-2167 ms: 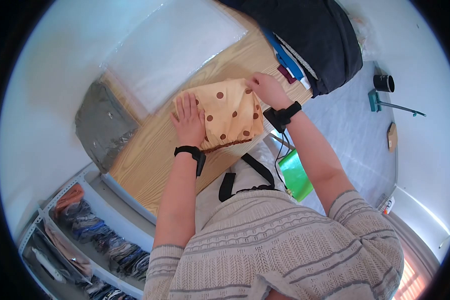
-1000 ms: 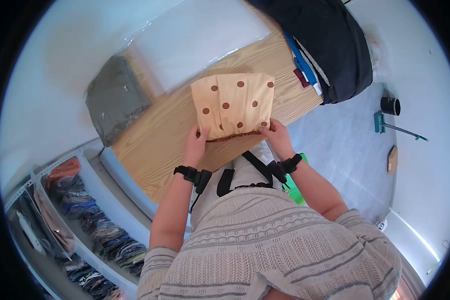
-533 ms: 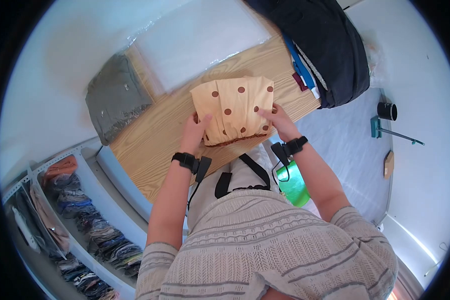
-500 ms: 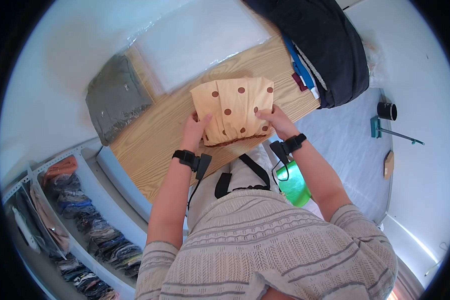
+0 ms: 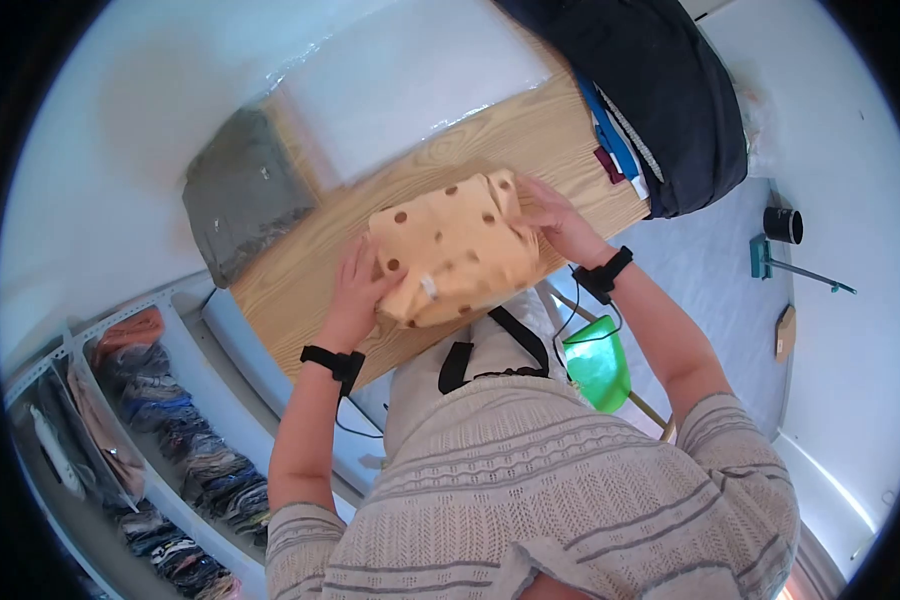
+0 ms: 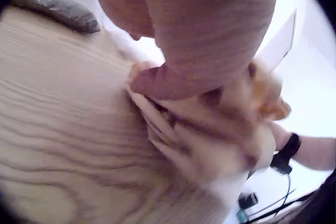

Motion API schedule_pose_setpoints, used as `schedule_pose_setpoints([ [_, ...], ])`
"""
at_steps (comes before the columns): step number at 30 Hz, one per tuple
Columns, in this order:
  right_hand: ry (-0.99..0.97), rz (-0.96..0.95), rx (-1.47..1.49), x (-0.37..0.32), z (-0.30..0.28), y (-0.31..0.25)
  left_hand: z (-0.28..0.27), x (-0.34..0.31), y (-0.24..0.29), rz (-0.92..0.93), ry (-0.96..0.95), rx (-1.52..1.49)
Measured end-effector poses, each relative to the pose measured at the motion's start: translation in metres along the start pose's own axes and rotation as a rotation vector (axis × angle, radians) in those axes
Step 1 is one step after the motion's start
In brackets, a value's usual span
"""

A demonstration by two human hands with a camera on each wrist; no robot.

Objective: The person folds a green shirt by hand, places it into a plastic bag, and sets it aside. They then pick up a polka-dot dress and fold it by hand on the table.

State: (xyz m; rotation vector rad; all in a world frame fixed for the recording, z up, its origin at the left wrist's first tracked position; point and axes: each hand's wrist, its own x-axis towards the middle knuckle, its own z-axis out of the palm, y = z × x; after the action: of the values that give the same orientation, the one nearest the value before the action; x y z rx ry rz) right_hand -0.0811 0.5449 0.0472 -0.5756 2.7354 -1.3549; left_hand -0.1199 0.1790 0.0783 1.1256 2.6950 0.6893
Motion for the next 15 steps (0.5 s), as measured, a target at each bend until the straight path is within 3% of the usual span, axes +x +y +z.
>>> schedule_pose_setpoints([
  [1, -0.02, 0.064, 0.19, -0.009, 0.0, 0.003, 0.002, -0.012, -0.006, 0.004, -0.139, 0.073],
  [2, -0.02, 0.066, 0.191, -0.018, -0.004, 0.006, 0.005, -0.019, -0.012, 0.009, -0.281, 0.144],
  [3, 0.021, 0.273, 0.223, -0.027, -0.007, 0.01, 0.011, -0.023, -0.019, 0.008, -0.283, 0.139],
  [4, 0.057, 0.485, 0.256, -0.031, -0.009, 0.005, 0.015, -0.023, -0.021, -0.024, -0.168, -0.015],
  [5, 0.05, 0.493, 0.26, -0.034, -0.006, -0.002, 0.017, -0.025, -0.021, -0.057, -0.051, -0.166],
  [7, 0.235, 0.718, 0.167, -0.029, -0.001, -0.02, 0.012, -0.022, -0.004, -0.113, 0.019, -0.188],
  [9, 0.304, 0.743, 0.155, -0.019, 0.006, -0.039, 0.005, -0.006, 0.02, -0.161, 0.096, -0.21],
  [11, 0.371, 0.763, 0.141, -0.011, 0.014, -0.047, 0.008, 0.011, 0.037, -0.045, 0.159, -0.247],
  [15, 0.427, 0.587, -0.026, 0.001, 0.03, -0.038, 0.025, 0.048, 0.07, 0.047, 0.133, -0.277],
])
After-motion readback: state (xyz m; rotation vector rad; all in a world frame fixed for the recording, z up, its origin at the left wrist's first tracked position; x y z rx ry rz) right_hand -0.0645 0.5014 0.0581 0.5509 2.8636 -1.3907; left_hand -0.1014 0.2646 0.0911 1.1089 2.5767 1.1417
